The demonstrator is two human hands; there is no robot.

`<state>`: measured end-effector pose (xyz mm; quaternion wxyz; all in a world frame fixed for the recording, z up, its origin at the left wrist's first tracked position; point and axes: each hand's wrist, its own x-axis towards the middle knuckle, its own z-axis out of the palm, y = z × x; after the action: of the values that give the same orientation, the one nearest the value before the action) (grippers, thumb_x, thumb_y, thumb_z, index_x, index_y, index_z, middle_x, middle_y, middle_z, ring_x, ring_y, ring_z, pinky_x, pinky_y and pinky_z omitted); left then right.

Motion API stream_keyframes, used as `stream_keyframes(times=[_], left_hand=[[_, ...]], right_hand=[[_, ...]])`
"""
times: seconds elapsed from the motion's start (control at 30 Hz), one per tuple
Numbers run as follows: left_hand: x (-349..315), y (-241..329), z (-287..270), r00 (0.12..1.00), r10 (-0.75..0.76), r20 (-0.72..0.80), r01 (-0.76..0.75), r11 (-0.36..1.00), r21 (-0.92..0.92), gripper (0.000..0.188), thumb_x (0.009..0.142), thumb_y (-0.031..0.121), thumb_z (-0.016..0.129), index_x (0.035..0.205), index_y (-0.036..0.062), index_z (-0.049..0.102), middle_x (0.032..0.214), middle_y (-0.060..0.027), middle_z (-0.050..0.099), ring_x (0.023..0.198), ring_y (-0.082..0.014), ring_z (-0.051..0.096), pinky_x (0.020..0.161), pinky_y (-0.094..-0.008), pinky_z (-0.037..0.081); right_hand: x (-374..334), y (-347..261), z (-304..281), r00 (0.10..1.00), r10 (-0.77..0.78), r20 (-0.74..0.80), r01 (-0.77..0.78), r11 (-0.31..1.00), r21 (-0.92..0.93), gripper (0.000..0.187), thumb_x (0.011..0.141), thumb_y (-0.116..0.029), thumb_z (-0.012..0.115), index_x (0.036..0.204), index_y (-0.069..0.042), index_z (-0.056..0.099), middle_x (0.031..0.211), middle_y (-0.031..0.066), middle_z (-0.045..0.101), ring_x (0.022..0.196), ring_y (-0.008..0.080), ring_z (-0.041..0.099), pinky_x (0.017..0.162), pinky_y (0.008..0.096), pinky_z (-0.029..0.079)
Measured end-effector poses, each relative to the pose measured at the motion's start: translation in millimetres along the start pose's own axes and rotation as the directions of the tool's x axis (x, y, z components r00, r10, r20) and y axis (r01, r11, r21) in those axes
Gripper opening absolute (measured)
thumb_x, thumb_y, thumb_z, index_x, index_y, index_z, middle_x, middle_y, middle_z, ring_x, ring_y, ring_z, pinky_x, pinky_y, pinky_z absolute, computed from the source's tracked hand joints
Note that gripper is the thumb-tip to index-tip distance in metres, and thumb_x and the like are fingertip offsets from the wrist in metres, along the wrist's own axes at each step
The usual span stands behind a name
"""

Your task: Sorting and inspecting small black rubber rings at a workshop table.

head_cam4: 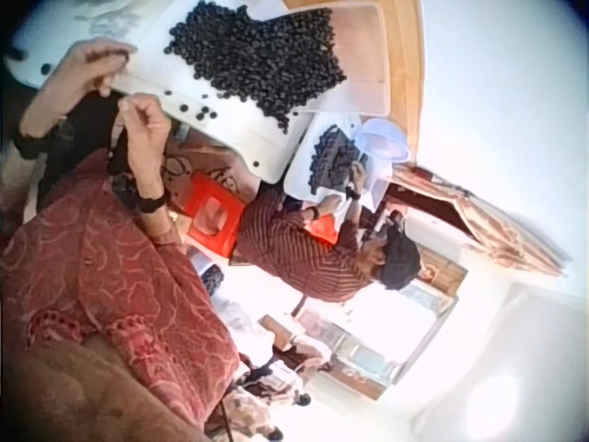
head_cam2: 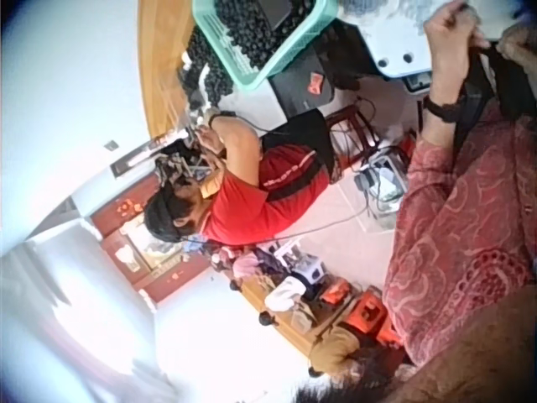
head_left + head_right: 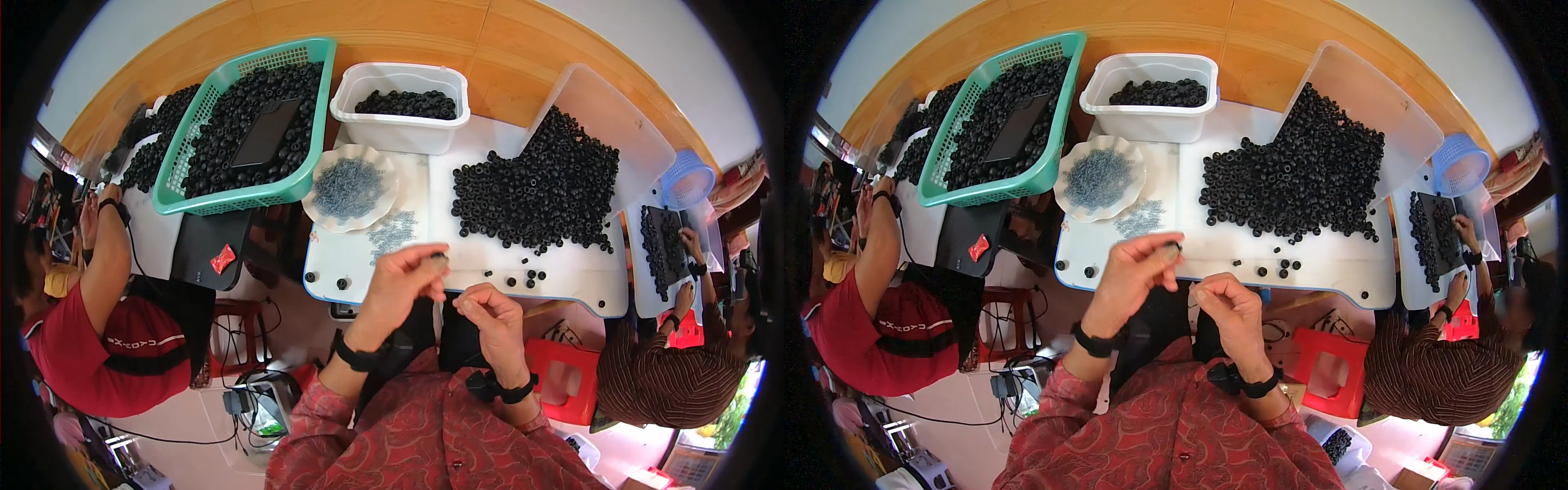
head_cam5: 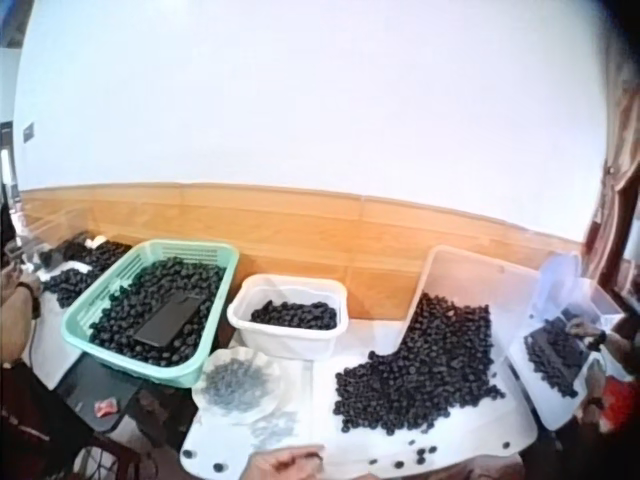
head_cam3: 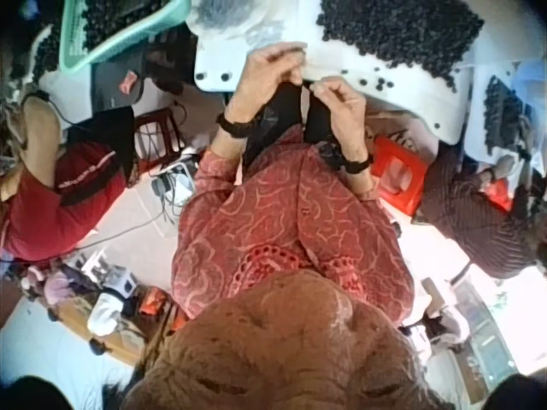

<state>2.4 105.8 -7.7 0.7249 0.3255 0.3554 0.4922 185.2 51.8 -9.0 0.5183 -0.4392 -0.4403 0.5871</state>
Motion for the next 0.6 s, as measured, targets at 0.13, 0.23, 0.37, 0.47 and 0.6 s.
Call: stream_keyframes(times=[0.13, 0.23, 0.37, 0.47, 0.6], left_hand=[[59.6, 37.7, -1.2, 0.989, 0.124, -0.077, -0.12, 0.991, 0.053, 0.029, 0.09, 0.009, 0.066, 0.114, -0.007, 0.063, 0.085, -0.0082, 0.067, 0.067, -0.0121, 0.064, 0.061, -0.0263, 0.056], [114.5, 77.0, 8.7, 0.961, 0.252, -0.112, -0.236, 0.962, 0.139, 0.02, 0.089, 0.008, 0.065, 0.104, -0.0053, 0.065, 0.078, -0.0066, 0.065, 0.063, -0.0118, 0.061, 0.061, -0.0268, 0.055], [183.0, 113.4, 3.3, 0.929, 0.364, -0.073, -0.354, 0.927, 0.12, 0.02, 0.091, 0.011, 0.067, 0.101, -0.0066, 0.063, 0.083, -0.0083, 0.064, 0.073, -0.0157, 0.063, 0.072, -0.0293, 0.058], [205.2, 110.4, 0.1, 0.939, 0.321, -0.122, -0.299, 0.939, 0.17, 0.022, 0.091, 0.011, 0.067, 0.102, -0.0074, 0.062, 0.086, -0.0091, 0.064, 0.075, -0.0168, 0.064, 0.074, -0.0307, 0.058], [181.1, 88.6, 5.6, 0.962, 0.25, -0.111, -0.234, 0.962, 0.14, 0.022, 0.092, 0.011, 0.065, 0.105, -0.0075, 0.062, 0.086, -0.0096, 0.065, 0.074, -0.0164, 0.064, 0.071, -0.0311, 0.059]], right_hand=[[-3.4, 1.5, -3.9, 1.0, -0.014, 0.011, 0.015, 0.999, -0.046, 0.004, 0.091, -0.001, 0.064, 0.088, 0.001, 0.064, 0.093, 0.0033, 0.063, 0.086, 0.0087, 0.056, 0.079, 0.0233, 0.045], [-5.1, 5.7, -4.6, 1.0, 0.015, 0.003, -0.015, 1.0, -0.005, 0.003, 0.09, -0.001, 0.065, 0.087, 0.0, 0.065, 0.091, 0.003, 0.062, 0.083, 0.008, 0.055, 0.075, 0.0227, 0.045], [-3.7, 3.8, -2.5, 0.999, -0.04, 0.025, 0.042, 0.991, -0.124, 0.003, 0.09, -0.001, 0.065, 0.088, 0.0, 0.064, 0.094, 0.0022, 0.06, 0.077, 0.0066, 0.054, 0.069, 0.0213, 0.045], [-3.2, 3.1, -7.0, 1.0, -0.024, 0.001, 0.024, 0.997, -0.08, 0.004, 0.09, 0.0, 0.064, 0.087, 0.0, 0.063, 0.093, 0.0019, 0.059, 0.071, 0.0053, 0.053, 0.06, 0.0209, 0.043], [3.7, 12.7, -22.6, 0.993, -0.079, -0.084, 0.062, 0.981, -0.185, 0.001, 0.091, -0.001, 0.064, 0.09, -0.001, 0.064, 0.09, 0.0011, 0.059, 0.069, 0.0047, 0.052, 0.06, 0.0206, 0.043]])
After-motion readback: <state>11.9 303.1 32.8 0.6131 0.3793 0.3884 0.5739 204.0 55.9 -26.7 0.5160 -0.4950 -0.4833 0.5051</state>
